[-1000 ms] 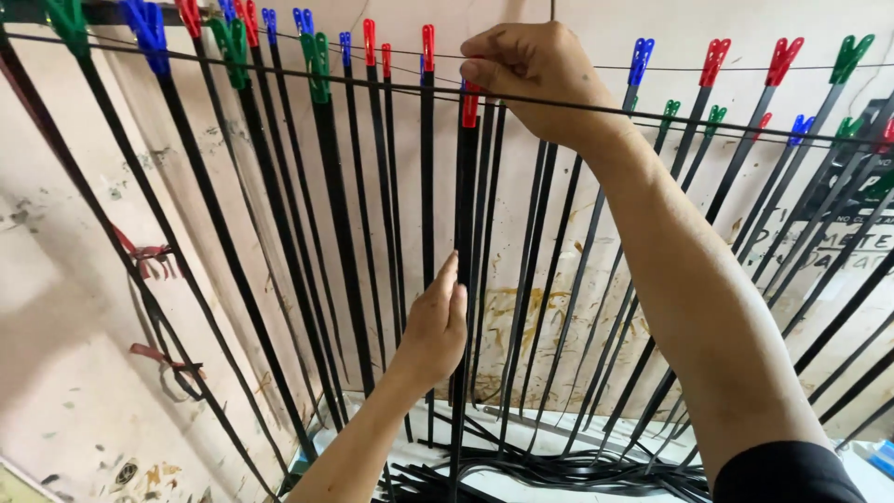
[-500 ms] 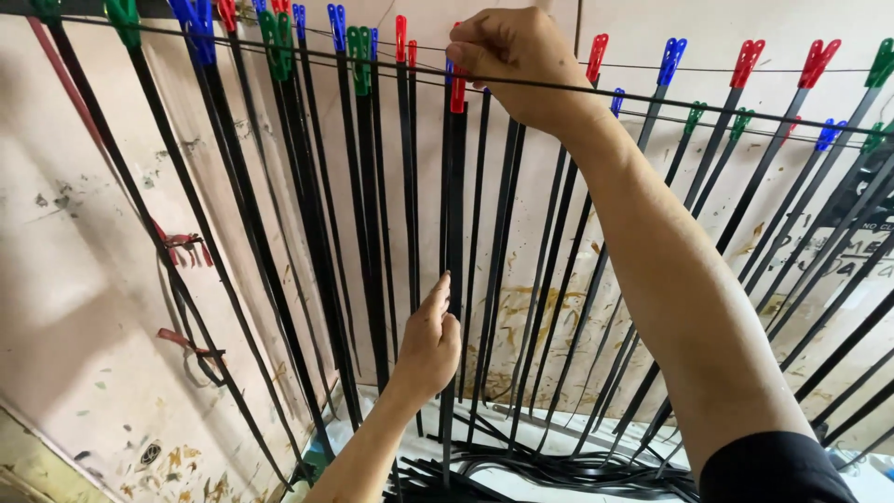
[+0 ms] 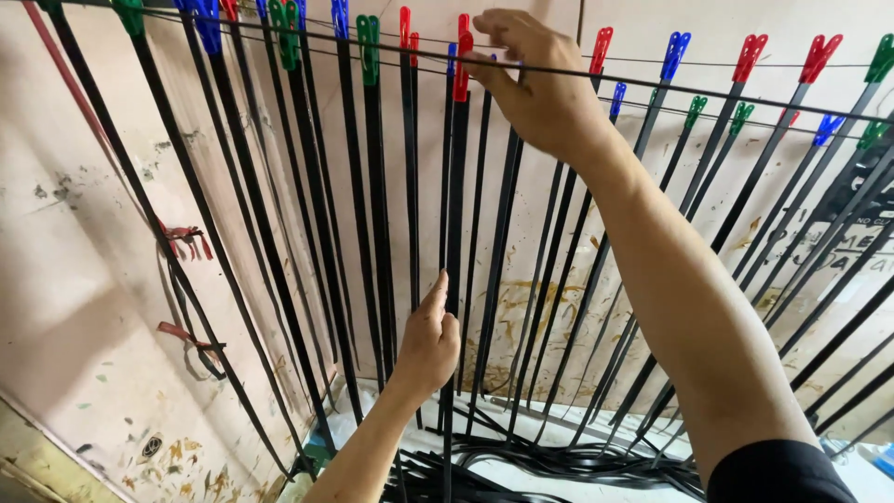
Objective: Applying edge dye to leather strips and small leather components, then hanging the strips on a drying rack.
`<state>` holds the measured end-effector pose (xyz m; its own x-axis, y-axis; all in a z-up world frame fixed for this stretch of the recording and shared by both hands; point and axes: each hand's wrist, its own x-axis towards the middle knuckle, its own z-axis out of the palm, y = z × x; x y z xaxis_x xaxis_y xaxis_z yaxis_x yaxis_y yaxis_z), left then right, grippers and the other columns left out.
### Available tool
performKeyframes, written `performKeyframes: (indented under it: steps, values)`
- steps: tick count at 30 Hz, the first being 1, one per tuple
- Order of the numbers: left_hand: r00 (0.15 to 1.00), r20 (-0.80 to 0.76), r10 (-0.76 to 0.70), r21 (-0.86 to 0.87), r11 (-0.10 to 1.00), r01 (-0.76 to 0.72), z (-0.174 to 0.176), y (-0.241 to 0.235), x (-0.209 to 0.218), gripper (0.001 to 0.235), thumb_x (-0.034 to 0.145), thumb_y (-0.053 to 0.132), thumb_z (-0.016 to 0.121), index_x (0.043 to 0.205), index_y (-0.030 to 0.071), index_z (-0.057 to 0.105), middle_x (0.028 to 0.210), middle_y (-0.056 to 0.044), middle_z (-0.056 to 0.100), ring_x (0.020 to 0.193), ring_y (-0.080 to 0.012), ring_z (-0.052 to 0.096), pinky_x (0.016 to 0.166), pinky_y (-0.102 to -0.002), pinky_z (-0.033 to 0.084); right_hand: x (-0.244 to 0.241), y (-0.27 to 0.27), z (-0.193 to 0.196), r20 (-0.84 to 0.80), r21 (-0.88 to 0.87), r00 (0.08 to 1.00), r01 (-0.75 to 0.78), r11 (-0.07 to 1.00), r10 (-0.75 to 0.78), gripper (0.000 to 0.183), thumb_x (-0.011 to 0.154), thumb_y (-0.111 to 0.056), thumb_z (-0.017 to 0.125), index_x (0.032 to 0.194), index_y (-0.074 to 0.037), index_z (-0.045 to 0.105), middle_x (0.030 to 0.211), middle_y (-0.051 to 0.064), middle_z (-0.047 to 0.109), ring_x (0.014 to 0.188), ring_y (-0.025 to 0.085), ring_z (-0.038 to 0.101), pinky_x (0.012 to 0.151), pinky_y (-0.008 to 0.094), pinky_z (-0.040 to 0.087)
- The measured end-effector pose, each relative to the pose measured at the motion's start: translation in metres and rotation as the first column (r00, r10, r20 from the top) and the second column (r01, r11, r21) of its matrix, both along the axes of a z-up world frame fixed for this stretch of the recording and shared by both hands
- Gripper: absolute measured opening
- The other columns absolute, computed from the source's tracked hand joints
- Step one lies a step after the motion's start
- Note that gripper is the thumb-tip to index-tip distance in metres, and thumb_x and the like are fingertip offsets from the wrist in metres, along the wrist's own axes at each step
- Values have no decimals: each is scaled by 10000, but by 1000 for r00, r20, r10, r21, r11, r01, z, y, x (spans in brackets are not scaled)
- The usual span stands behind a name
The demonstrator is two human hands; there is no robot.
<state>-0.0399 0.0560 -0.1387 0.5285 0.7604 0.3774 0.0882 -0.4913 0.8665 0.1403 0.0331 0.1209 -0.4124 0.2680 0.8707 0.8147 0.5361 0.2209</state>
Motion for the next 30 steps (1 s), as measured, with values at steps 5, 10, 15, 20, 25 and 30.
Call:
performKeyframes:
  steps: [5,10,15,20,25,30]
  values:
    - [998,-59,-2,0,1000,2,-3,-4,-9,619,1015,123,315,1614,32,187,1672,-186,260,1541,-297,292,1264,-371,247,-4,-26,-39,18,103,999,41,994,-43,368,1124,-155,613,1374,111,566,1423,302,550,1328,446,556,1107,552,501]
    - [994,-113,-7,-30,1000,4,-10,-14,-23,620,1028,169,293,1624,57,165,1683,-168,241,1554,-293,255,1268,-390,223,-7,-47,-94,-36,120,999,16,993,-12,369,1108,-161,594,1384,79,544,1451,263,550,1357,397,554,1158,561,496]
    - [988,-151,10,42,999,-3,-14,-38,-43,689,983,130,324,1650,42,176,1654,-288,261,1497,-456,308,1184,-589,325,-13,-71,-158,-134,38,991,-21,999,26,389,1014,-145,656,1367,13,608,1376,272,595,1230,441,607,1027,538,515]
    - [998,-19,-53,-30,998,52,-64,-67,-62,603,1045,199,447,1595,54,248,1658,-180,292,1534,-327,288,1254,-416,251,-22,-101,-217,-175,-64,984,17,998,-28,392,1030,-111,651,1378,34,546,1453,240,565,1324,356,602,1120,492,545]
    - [989,143,-37,114,993,21,-118,-100,-76,457,983,19,589,1436,15,526,1346,-227,684,1247,-323,683,1129,-356,529,-37,-125,-272,-219,-145,975,-3,989,-29,437,1016,-93,663,1424,-23,524,1472,201,567,1350,339,591,1147,502,523]
    - [996,73,44,-250,968,-24,-154,-135,-90,299,974,209,635,1223,79,738,982,-48,824,945,-137,793,810,-302,625,-63,-155,-305,-269,-213,961,3,977,-62,329,1001,-110,666,1293,30,607,1332,235,640,1257,392,642,1057,514,527]
